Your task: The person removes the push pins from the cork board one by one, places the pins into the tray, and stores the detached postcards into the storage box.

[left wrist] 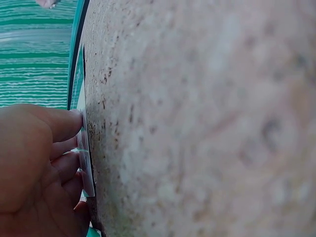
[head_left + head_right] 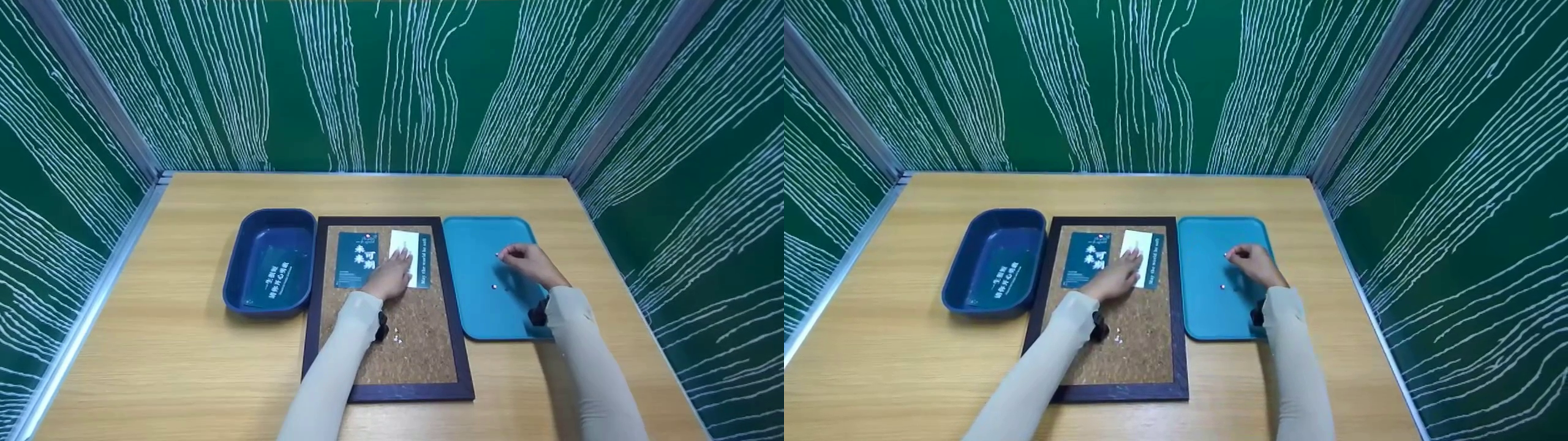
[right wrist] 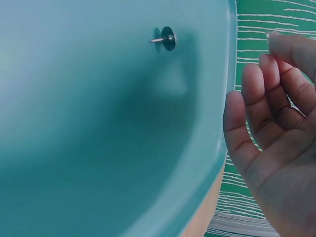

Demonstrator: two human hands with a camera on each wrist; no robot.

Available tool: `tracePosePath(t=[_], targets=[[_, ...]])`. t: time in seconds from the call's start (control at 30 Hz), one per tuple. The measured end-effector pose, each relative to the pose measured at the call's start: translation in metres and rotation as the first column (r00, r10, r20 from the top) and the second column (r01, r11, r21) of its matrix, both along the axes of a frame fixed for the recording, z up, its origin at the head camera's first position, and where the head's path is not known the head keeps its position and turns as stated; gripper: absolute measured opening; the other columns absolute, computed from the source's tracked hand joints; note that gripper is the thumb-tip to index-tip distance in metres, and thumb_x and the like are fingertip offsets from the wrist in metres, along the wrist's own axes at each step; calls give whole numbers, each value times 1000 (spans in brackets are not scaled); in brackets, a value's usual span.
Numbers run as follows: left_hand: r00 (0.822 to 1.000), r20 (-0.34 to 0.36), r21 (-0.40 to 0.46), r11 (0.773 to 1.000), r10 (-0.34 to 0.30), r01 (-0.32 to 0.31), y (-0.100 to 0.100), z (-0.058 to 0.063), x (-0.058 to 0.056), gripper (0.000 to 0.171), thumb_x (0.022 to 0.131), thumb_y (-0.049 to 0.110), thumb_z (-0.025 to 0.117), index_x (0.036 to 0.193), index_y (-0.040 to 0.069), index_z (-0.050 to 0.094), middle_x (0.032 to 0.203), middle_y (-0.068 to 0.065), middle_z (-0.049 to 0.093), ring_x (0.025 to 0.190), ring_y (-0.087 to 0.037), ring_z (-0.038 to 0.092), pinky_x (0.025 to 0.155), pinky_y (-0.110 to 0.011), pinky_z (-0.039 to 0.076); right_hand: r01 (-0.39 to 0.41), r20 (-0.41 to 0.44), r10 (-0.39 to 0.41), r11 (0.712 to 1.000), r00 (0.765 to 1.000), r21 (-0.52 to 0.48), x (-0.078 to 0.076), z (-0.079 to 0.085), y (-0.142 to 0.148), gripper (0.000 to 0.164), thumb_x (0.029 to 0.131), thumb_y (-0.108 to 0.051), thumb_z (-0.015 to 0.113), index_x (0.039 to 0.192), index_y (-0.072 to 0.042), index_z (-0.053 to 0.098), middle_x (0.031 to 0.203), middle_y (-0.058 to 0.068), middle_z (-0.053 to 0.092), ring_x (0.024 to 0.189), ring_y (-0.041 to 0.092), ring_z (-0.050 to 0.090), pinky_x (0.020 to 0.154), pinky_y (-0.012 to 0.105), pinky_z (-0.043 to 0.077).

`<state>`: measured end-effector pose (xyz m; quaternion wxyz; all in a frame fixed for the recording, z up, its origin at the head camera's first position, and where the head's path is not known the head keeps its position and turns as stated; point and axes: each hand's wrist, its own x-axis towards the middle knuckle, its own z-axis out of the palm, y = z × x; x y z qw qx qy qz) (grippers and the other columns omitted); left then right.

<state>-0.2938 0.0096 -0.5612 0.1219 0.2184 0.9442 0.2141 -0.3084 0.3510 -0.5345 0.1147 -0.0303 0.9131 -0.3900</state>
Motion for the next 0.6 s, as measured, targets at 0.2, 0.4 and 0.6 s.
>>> tracePosePath(t=[0.2,0.4,0.6], targets=[[1000,-2,-6,1000,-14,14,-1,0,0,51,104,23,39,151,6,29,161,-9,17,149,-25,14,122,-39,14,16,26,-16,1000,1000,-2,1,-1,2,40,98,-41,52,116,-7,62,116,13,59,103,27,53,92,36,44],[1000,-1,-5,1000,-8,8,-2,0,0,51,103,22,40,151,6,29,160,-9,18,149,-25,15,122,-39,16,9,34,-8,1000,999,-15,1,0,3,43,98,-43,51,119,-6,60,115,14,59,104,27,52,93,37,45],[1000,4,11,1000,-1,1,-1,0,1,51,103,22,40,151,7,29,161,-8,17,149,-25,16,121,-40,17,19,34,-18,1000,999,-19,1,0,3,42,98,-42,52,118,-7,60,117,13,59,105,27,52,96,40,44]])
